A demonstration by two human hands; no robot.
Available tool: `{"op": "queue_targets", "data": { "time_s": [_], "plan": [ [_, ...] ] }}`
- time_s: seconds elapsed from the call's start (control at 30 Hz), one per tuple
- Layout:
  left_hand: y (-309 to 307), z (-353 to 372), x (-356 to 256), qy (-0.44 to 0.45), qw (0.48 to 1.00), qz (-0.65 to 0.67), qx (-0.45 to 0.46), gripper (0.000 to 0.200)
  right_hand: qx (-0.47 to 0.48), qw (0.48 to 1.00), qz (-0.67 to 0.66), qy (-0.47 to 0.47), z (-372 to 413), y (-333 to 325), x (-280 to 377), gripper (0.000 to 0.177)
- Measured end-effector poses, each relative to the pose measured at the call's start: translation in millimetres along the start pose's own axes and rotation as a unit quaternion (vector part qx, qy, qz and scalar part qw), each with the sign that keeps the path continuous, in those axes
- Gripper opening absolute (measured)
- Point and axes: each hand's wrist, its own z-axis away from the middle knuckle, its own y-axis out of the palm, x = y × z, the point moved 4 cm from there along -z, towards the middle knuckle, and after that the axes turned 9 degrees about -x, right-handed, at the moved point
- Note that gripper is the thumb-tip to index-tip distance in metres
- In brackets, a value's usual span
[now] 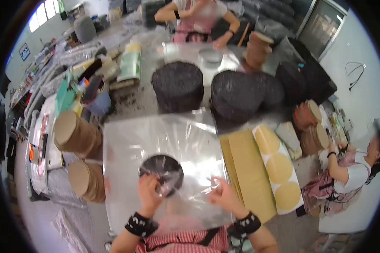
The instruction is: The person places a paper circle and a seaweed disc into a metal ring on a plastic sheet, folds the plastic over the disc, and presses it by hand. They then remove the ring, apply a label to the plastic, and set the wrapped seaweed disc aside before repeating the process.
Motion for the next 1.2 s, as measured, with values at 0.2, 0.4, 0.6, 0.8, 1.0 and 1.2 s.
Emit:
{"op": "queue_targets", "data": {
  "time_s": [0.2,0.4,0.6,0.8,1.0,1.2],
  "plan": [
    [-4,-7,-13,-0.08,0.997,0.0,-0.011,0.041,0.017,0.921,0.253,-0.294,18,6,54,0.05],
    [-9,-12,-17,-0.036,0.999,-0.001,0.0,0.038,-0.172,0.788,0.39,-0.445,36,7,99,0.027],
    [1,-1,-6,-0.07,0.997,-0.013,-0.019,0.031,-0.21,0.862,0.193,-0.419,69,23,73,0.021],
    [-9,-9,-16,-0.08,0.996,0.008,-0.044,0.036,-0.12,0.93,0.168,-0.305,7,75,-27,0.085],
    [-11,-6,-6,-0.07,0.997,0.017,0.024,0.039,-0.186,0.879,0.137,-0.418,-55,144,67,0.072],
    [-40,-9,22,-0.246,0.875,0.345,-0.234,0.064,-0.123,0.837,0.279,-0.453,-56,154,48,0.04]
  ]
}}
